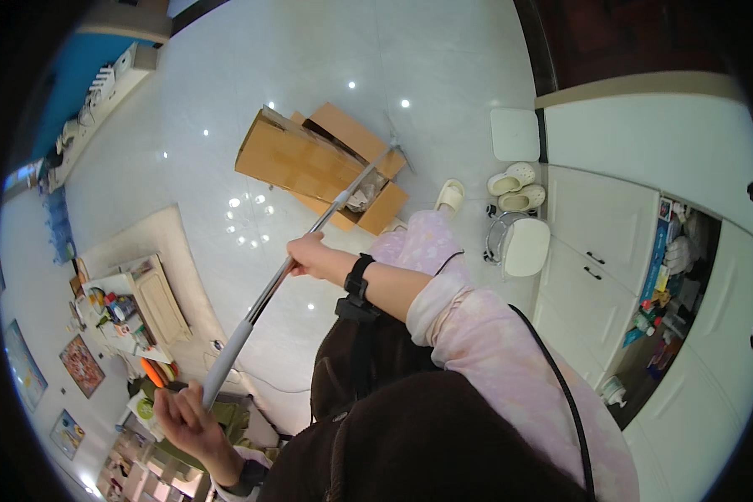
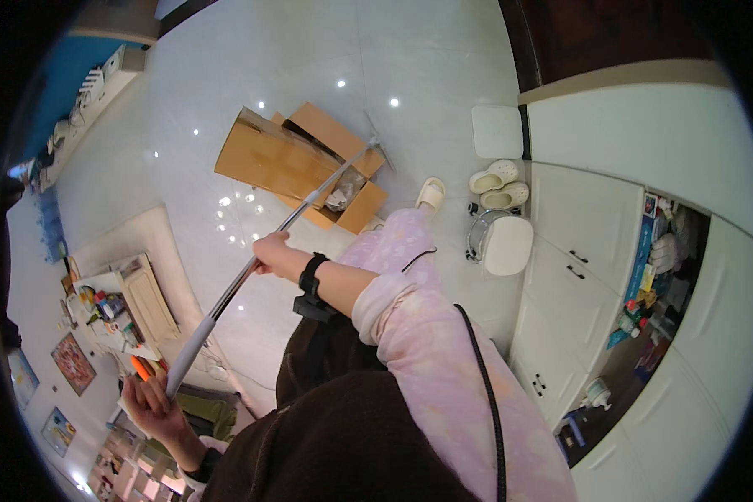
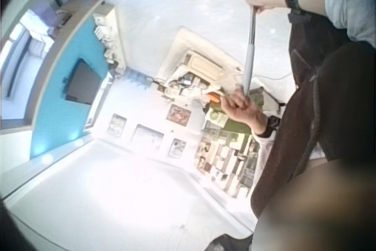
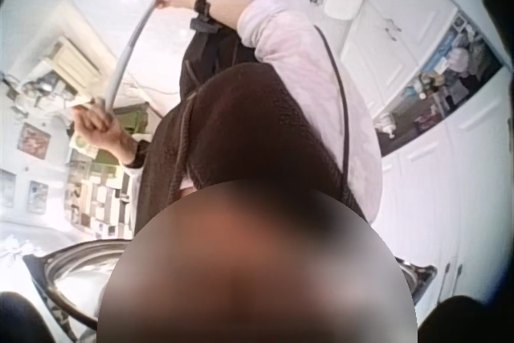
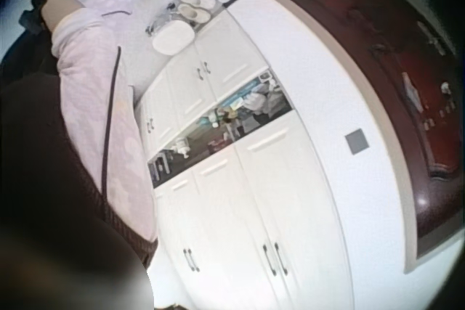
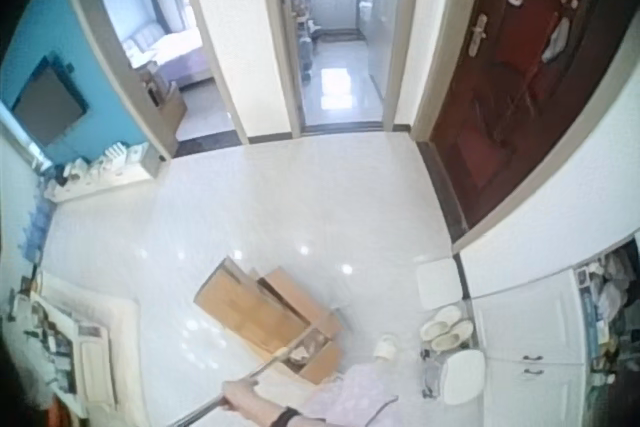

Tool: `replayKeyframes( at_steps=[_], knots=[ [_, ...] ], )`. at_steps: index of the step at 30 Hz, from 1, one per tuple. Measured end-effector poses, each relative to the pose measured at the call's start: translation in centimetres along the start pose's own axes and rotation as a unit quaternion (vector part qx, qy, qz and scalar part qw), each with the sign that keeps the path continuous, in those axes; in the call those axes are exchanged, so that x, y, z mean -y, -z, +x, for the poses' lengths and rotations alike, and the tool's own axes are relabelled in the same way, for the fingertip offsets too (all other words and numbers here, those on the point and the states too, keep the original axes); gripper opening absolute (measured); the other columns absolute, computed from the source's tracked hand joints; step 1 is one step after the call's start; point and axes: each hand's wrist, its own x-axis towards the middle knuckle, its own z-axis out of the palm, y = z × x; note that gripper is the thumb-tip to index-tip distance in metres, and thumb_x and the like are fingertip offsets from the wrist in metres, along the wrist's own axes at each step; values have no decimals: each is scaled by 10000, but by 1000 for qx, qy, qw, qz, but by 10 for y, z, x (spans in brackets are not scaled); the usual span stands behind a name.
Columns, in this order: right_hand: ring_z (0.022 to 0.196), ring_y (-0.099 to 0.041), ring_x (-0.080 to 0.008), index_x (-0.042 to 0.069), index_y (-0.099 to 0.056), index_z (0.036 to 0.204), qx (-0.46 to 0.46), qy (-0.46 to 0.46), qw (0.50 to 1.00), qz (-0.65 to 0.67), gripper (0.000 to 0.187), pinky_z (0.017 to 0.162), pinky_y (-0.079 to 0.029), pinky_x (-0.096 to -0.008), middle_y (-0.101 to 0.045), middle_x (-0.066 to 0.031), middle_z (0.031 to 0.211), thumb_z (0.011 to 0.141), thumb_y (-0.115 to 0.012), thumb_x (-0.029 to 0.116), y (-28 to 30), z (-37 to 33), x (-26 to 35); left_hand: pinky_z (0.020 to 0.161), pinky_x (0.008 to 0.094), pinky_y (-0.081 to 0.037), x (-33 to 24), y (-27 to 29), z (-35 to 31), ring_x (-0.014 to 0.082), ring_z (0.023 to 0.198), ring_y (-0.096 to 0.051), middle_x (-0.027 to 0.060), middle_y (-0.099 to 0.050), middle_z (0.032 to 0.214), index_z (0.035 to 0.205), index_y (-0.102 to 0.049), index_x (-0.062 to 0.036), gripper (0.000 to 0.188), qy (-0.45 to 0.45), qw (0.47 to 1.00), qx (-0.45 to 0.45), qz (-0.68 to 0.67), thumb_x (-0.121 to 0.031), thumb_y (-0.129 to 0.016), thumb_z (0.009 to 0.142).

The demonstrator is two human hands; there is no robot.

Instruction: The person mops a tiled floor using a long-handled mop. They briefly pause to unplug a power strip and move it aside, then continue mopping around furniture and scattered items.

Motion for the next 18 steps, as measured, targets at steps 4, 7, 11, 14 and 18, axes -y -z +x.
replayKeyframes(
  at_steps=[4, 7, 11, 14, 18],
  knots=[
    [503, -608, -274, -77, -296, 1074, 51, 58, 997, 25, 337, 415, -457, -322, -635, -215, 766, 899, -480, 144, -7, -19, 15, 742, 281, -400, -10, -38, 5, 78, 422, -161, -39, -192, 435, 596, -224, -185, 445, -94, 991, -57, 71, -174, -364, 1018],
    [566, -624, -261, -37, -529, 1009, 196, 87, 975, 66, 320, 459, -466, -300, -633, -176, 796, 931, -532, 274, 44, -20, 34, 797, 307, -404, -7, -75, 19, 77, 463, -154, -38, -155, 466, 609, -203, -180, 435, -193, 977, 42, 79, -179, -367, 1012],
    [586, -658, -254, 11, -553, 1010, 68, 221, 971, 54, 343, 438, -468, -308, -606, -128, 768, 935, -518, 344, 163, -1, 38, 829, 317, -370, 7, -119, 40, 87, 483, -186, -39, -187, 467, 598, -227, -178, 420, -285, 953, 107, 15, -231, -379, 986],
    [531, -659, -270, 26, -596, 860, -249, 260, 927, -108, 179, 475, -529, -358, -634, -110, 768, 864, -545, 198, 299, 4, 15, 843, 341, -404, -3, -152, 65, 107, 521, -197, -27, -171, 539, 612, -252, -171, 401, -224, 907, 354, -30, -174, -362, 997],
    [912, -623, -444, -24, -569, 1014, -565, 182, 766, -246, 274, 793, -499, -511, -654, -249, 971, 829, -541, 177, 479, -38, -73, 752, 309, -386, -12, -191, 79, 103, 486, -220, -40, -184, 517, 608, -269, -178, 399, -250, 883, 395, 30, -189, -373, 993]
  ],
)
